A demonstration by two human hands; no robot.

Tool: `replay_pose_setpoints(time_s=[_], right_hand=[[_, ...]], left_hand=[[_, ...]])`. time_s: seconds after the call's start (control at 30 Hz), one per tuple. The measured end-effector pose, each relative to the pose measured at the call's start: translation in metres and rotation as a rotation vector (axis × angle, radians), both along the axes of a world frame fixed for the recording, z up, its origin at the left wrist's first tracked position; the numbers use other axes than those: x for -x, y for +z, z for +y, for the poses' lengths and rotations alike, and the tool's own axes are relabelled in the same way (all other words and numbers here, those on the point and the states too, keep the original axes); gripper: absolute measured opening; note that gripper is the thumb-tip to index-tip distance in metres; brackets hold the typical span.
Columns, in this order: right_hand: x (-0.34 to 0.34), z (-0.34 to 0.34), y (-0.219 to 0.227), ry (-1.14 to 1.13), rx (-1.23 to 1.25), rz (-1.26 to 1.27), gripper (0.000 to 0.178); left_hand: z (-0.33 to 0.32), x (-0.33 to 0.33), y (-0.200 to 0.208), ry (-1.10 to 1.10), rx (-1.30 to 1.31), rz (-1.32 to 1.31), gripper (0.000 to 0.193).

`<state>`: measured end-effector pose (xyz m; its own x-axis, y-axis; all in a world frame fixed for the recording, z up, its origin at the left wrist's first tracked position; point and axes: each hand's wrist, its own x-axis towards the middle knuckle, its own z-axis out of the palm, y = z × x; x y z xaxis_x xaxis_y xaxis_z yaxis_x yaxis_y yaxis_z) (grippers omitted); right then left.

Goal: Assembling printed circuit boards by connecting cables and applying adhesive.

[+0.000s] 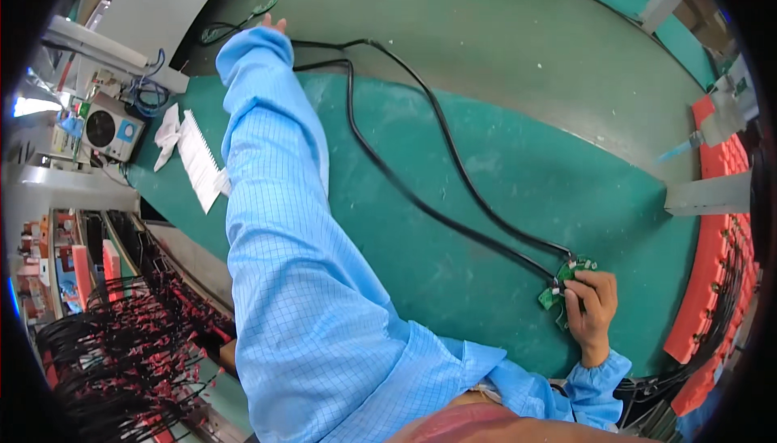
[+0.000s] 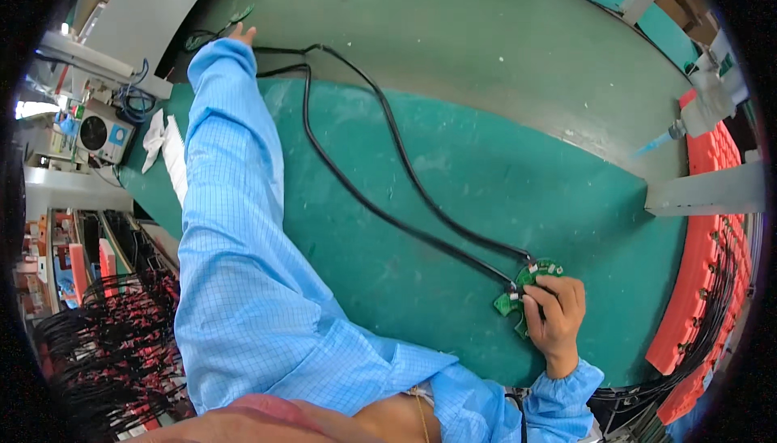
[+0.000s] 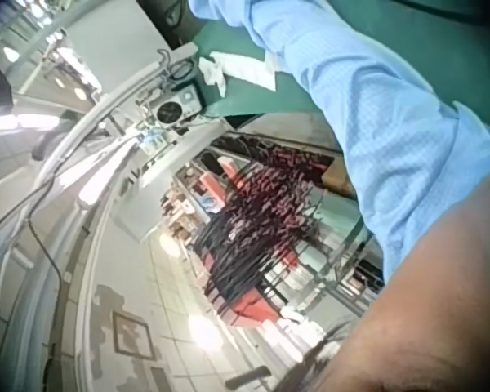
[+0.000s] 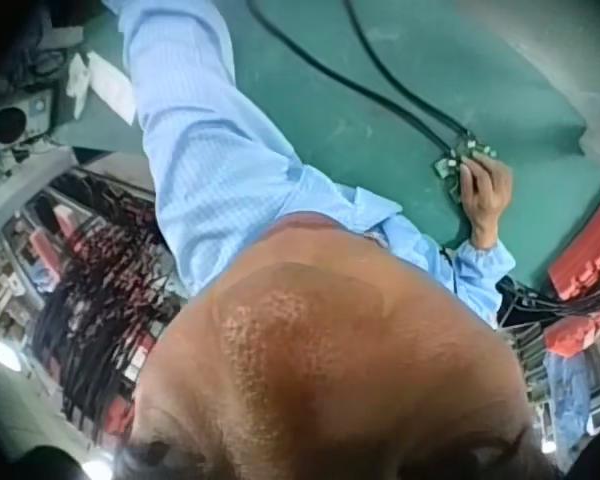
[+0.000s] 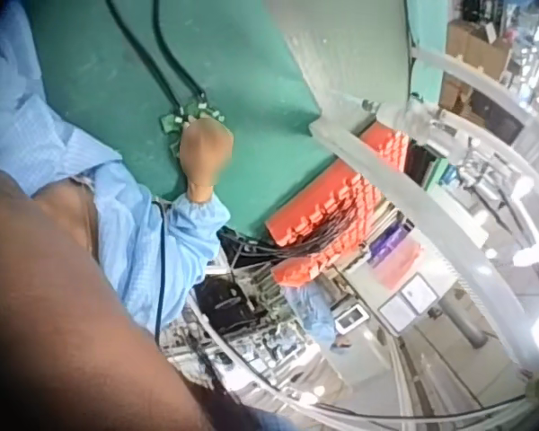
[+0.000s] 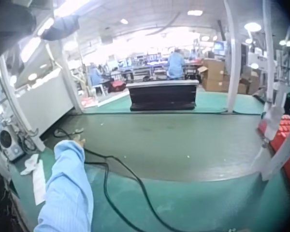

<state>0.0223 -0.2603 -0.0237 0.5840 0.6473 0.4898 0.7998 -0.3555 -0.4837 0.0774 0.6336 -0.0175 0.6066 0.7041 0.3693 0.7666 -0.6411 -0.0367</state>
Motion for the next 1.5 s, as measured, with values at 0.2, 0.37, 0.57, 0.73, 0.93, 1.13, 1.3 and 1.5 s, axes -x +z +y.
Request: replay_pose_setpoints(time_s=[0.2,0.37,0.57,0.73,0.93,1.13,1.3,1.5], right_hand=[[-0.008,0.007,-0.003,-0.13,0.216,0.013,0.017],[-0.006,0.01,-0.002,-0.102,0.148,0.011,0.017],[-0.006,0.014,-0.006,-0.105,0.105,0.01,0.018],[-0.004,0.013,-0.003,-0.097,0.075,0.001,0.016],[-0.002,0.008,-0.005,-0.08,0.055,0.044,0.014],[0.0,-0.008,0.0,-0.109,-0.225,0.109,0.037],[-0.02,-0.008,0.012,-0.093,-0.622,0.337,0.064],[-0.061,-0.017,0.014,-0.301,-0.483,0.526,0.05]], left_hand=[[-0.166,-0.081,-0.073,0.03,0.287,0.191,0.041],[-0.184,-0.04,0.006,0.154,0.198,0.16,0.036],[-0.157,-0.062,0.062,-0.215,0.23,-0.748,0.03],[-0.234,-0.112,0.127,-0.899,1.765,-1.068,0.026],[-0.491,-0.092,0.135,-1.107,1.572,-0.829,0.017],[-0.642,-0.041,0.09,-1.236,1.863,-0.624,0.021],[-0.738,0.001,0.056,-1.181,1.935,-0.447,0.018],[-0.75,-0.021,0.018,-1.274,1.946,-0.348,0.022]])
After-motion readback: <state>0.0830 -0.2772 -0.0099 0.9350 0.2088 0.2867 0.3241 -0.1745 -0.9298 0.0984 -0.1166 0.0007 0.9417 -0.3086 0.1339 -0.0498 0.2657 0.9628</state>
